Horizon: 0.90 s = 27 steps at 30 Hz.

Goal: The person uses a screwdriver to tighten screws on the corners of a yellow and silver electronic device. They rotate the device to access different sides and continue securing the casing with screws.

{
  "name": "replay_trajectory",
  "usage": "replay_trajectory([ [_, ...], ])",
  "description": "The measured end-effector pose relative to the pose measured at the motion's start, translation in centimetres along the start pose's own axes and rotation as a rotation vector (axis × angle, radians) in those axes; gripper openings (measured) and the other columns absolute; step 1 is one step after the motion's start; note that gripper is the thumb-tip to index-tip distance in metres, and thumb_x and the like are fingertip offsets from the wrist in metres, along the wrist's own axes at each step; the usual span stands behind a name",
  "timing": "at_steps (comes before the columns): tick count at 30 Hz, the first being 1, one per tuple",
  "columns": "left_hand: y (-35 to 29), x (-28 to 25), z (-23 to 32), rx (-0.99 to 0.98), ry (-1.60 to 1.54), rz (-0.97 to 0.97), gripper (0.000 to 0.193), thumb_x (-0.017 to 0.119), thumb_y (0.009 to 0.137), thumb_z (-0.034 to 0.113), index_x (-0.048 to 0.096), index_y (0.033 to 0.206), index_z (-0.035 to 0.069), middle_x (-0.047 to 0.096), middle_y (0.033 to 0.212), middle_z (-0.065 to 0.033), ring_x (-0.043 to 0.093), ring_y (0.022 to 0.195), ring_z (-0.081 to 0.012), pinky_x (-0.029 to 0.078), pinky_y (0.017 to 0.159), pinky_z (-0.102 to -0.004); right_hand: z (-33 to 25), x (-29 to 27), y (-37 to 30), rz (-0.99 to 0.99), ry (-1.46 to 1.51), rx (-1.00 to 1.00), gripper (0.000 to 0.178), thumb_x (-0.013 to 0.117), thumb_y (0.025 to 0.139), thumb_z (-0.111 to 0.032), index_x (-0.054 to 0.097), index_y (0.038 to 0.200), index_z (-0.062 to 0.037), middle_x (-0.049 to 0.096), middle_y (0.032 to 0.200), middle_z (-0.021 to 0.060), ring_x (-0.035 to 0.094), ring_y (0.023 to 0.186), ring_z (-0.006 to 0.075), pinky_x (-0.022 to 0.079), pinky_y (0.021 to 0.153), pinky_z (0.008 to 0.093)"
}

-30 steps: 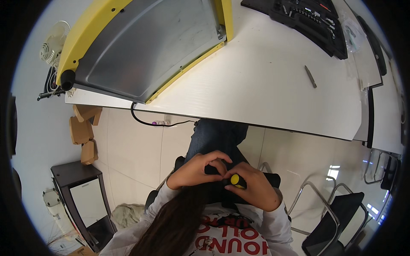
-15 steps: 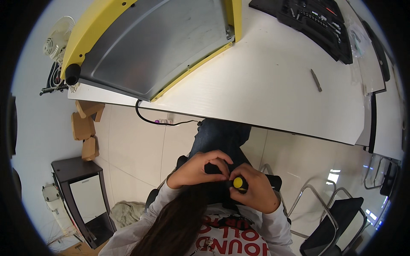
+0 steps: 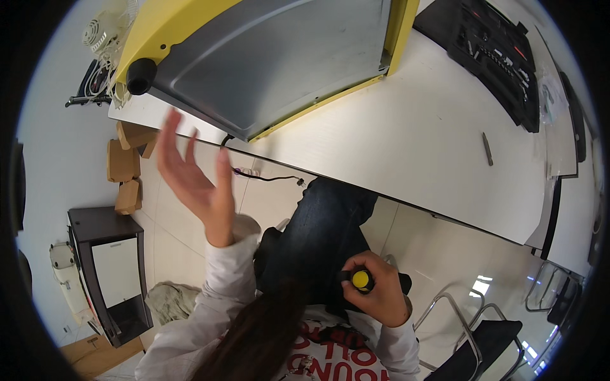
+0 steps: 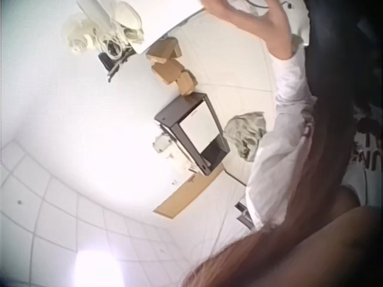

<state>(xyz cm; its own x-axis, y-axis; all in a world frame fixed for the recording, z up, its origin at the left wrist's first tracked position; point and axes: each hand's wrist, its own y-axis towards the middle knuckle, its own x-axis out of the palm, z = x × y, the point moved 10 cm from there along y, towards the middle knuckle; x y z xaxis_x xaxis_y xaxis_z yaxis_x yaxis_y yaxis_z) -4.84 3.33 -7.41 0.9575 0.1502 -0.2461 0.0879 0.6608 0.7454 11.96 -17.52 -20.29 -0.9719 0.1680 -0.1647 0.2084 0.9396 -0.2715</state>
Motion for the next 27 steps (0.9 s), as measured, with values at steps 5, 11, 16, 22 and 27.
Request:
replay_trajectory([
  [5,7.9,-2.5,4.8,0.376,-0.026,0.179,0.049,0.042,0.095,0.029,0.042,0.133,-0.001,0.048,0.134,-0.0246,0.047,0.126,-0.0334,0.039,0.102,-0.048,0.1,0.4,0.1,-0.015,-0.029,0.0,0.024,0.07,0.07,-0.002,0.058,0.09,-0.0023,0.061,0.084,0.0086,0.061,0.075,0.0187,0.048,0.07,0.0269],
  [11,17.8,2.0,13.0,0.82,0.154,-0.357,0.051,0.034,0.097,0.038,0.047,0.134,0.006,0.058,0.126,-0.0173,0.056,0.117,-0.031,0.041,0.102,-0.0486,-0.8,0.2,0.2,-0.015,-0.077,-0.078,0.025,0.071,0.071,-0.006,0.058,0.092,-0.0027,0.061,0.087,0.0118,0.063,0.077,0.0254,0.049,0.07,0.0302],
  [16,19.1,12.1,14.6,0.708,0.102,-0.831,0.053,0.034,0.097,0.043,0.045,0.137,0.01,0.053,0.132,-0.0155,0.05,0.123,-0.0304,0.038,0.105,-0.047,-1.7,0.5,0.2,-0.046,-0.048,-0.16,0.024,0.071,0.073,-0.008,0.058,0.093,-0.0036,0.061,0.087,0.0111,0.063,0.077,0.0258,0.05,0.07,0.0305],
  [22,16.5,17.3,10.1,0.577,0.25,-1.102,0.059,0.031,0.098,0.05,0.039,0.143,0.013,0.036,0.148,-0.0132,0.03,0.138,-0.0306,0.025,0.112,-0.0434,-1.5,0.5,0.1,-0.066,0.012,-0.226,0.025,0.072,0.072,-0.008,0.057,0.092,-0.0034,0.061,0.086,0.0101,0.063,0.076,0.0245,0.05,0.068,0.03],
  [27,15.2,18.2,9.7,0.609,0.214,-1.16,0.059,0.028,0.098,0.044,0.037,0.143,0.007,0.032,0.149,-0.0168,0.025,0.14,-0.0336,0.018,0.114,-0.0432,-0.7,0.1,-0.1,-0.081,0.077,-0.224,0.025,0.072,0.071,-0.007,0.057,0.091,-0.0029,0.062,0.087,0.0106,0.064,0.077,0.025,0.051,0.07,0.0303],
])
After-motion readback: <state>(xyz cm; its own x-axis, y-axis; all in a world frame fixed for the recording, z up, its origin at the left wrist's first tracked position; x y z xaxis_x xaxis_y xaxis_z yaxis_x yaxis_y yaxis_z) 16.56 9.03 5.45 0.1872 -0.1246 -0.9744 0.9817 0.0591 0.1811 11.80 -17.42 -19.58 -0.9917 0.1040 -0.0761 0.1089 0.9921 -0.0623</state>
